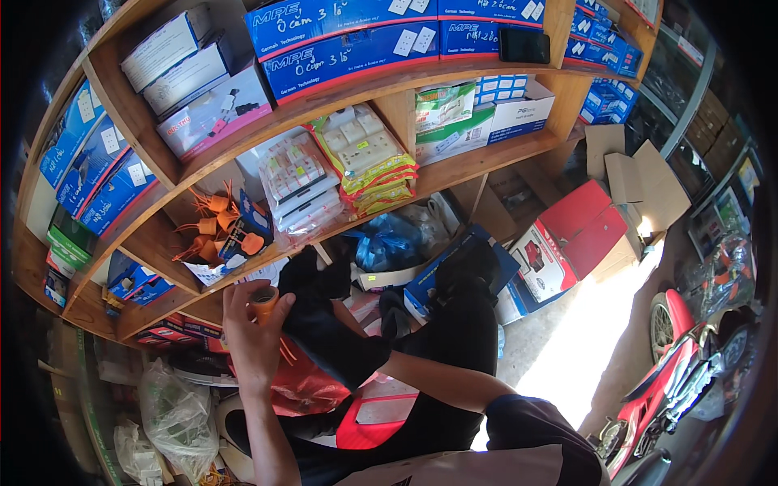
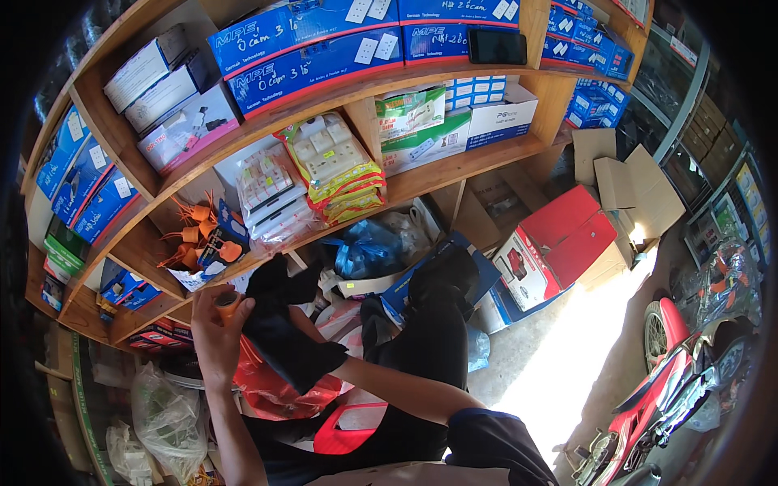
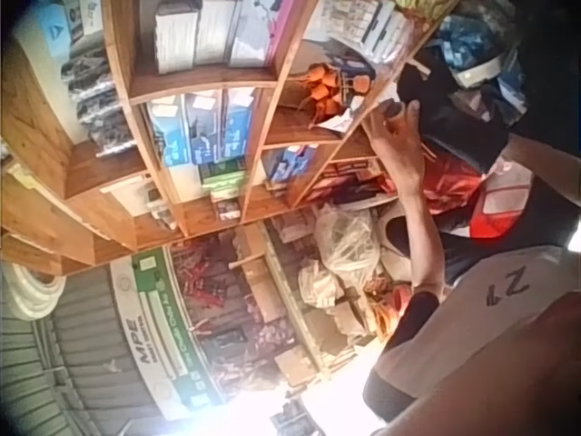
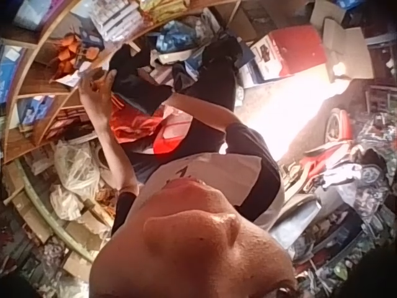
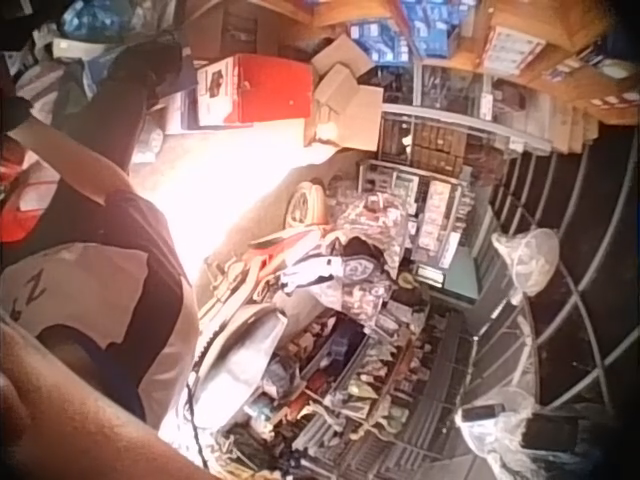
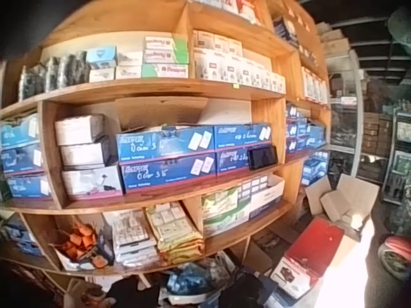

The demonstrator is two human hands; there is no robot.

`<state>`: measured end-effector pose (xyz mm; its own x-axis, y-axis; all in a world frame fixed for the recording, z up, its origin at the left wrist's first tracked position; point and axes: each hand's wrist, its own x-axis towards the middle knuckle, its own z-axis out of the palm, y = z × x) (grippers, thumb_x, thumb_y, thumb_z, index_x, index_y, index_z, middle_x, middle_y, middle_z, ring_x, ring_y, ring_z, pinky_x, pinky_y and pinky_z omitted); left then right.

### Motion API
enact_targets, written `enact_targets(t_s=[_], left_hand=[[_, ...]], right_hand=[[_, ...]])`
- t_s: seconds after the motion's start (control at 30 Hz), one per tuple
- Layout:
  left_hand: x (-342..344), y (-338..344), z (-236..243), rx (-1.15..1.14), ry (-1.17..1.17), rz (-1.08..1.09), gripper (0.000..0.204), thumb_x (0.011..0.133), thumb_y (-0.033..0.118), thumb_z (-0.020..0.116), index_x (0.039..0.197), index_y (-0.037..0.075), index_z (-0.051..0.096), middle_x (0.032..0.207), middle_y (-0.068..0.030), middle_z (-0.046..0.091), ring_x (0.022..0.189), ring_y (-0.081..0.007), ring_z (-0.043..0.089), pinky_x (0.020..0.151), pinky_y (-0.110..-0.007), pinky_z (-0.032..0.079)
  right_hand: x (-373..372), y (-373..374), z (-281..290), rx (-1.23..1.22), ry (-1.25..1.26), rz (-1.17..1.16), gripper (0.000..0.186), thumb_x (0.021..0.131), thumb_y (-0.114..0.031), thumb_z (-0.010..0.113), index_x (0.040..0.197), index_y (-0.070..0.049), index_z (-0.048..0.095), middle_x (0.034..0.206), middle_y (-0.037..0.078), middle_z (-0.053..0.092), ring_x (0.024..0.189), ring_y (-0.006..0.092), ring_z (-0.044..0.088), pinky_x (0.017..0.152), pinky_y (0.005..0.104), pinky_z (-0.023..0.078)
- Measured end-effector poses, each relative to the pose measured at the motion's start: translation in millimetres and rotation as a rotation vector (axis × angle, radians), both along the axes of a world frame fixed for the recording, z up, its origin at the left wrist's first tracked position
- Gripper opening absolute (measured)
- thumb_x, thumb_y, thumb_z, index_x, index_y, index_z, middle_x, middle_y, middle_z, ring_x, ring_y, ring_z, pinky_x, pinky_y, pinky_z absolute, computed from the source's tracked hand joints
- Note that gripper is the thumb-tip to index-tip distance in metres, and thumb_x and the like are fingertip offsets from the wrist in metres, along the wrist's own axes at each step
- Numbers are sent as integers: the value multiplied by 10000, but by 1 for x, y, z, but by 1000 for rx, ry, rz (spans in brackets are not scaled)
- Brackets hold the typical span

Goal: The recorder is sitting on the floor of a storage area, removing an orange plastic component from a black cloth bag and inspecting it.

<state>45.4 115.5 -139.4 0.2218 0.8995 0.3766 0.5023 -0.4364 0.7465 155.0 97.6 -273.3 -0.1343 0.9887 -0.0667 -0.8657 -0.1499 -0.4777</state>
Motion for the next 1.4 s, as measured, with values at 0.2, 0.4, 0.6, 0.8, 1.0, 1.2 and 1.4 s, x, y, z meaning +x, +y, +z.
enact_targets(t_s=[0.2, 0.4, 0.6, 0.8, 1.0, 1.2, 1.4], left_hand=[[10, 0, -19, 10, -80, 95, 271, 920, 150, 775, 979, -28, 580, 989, -90, 663, 777, -109, 601, 714, -250, 488], [3, 9, -34, -122, -166, 108, 305, 935, 177, 762, 925, -40, 548, 1024, -152, 684, 869, -168, 656, 778, -315, 538], [11, 11, -37, -227, -174, -17, 267, 974, 184, 689, 1048, -51, 585, 951, -137, 687, 802, -146, 652, 721, -290, 511], [33, 21, -35, -126, -4, -19, 457, 926, 149, 718, 1282, 7, 469, 1044, -231, 683, 883, -357, 710, 770, -410, 547], [40, 24, -49, -35, -58, 71, 334, 833, 157, 787, 1082, 16, 617, 988, -175, 682, 914, -315, 638, 835, -392, 498], [35, 25, -66, -70, -167, 76, 455, 877, 179, 760, 1166, -32, 480, 972, -256, 682, 873, -399, 688, 803, -449, 522], [22, 23, -52, -74, 102, 139, 457, 885, 248, 763, 1096, -15, 455, 863, -280, 673, 856, -473, 680, 760, -473, 525]], right_hand=[[7, 11, -39, 445, -1056, -306, 265, 874, -43, 674, 1136, -22, 642, 1043, 142, 689, 995, 250, 672, 869, 351, 522], [1, -17, -31, 480, -1601, -193, 397, 792, 57, 541, 1180, 26, 621, 1152, 256, 657, 1115, 448, 603, 954, 457, 491], [3, -3, -53, 477, -1514, -469, 361, 859, -17, 587, 1221, -16, 595, 1190, 200, 639, 1128, 400, 596, 945, 453, 501], [10, 25, -72, 290, -566, -214, 306, 1085, -247, 474, 1320, -52, 501, 1193, 26, 599, 1058, 114, 617, 882, 277, 543], [16, 20, -57, 454, -1344, -411, 467, 934, 15, 538, 1395, -3, 460, 1332, 138, 576, 1287, 264, 539, 1123, 382, 404], [29, 10, -39, 441, -1374, -301, 559, 818, 77, 547, 1371, 13, 500, 1392, 236, 531, 1325, 406, 479, 1124, 428, 370], [26, 5, -38, 457, -1622, -165, 470, 745, 97, 586, 1210, 31, 602, 1136, 281, 661, 1108, 471, 613, 949, 493, 495]])
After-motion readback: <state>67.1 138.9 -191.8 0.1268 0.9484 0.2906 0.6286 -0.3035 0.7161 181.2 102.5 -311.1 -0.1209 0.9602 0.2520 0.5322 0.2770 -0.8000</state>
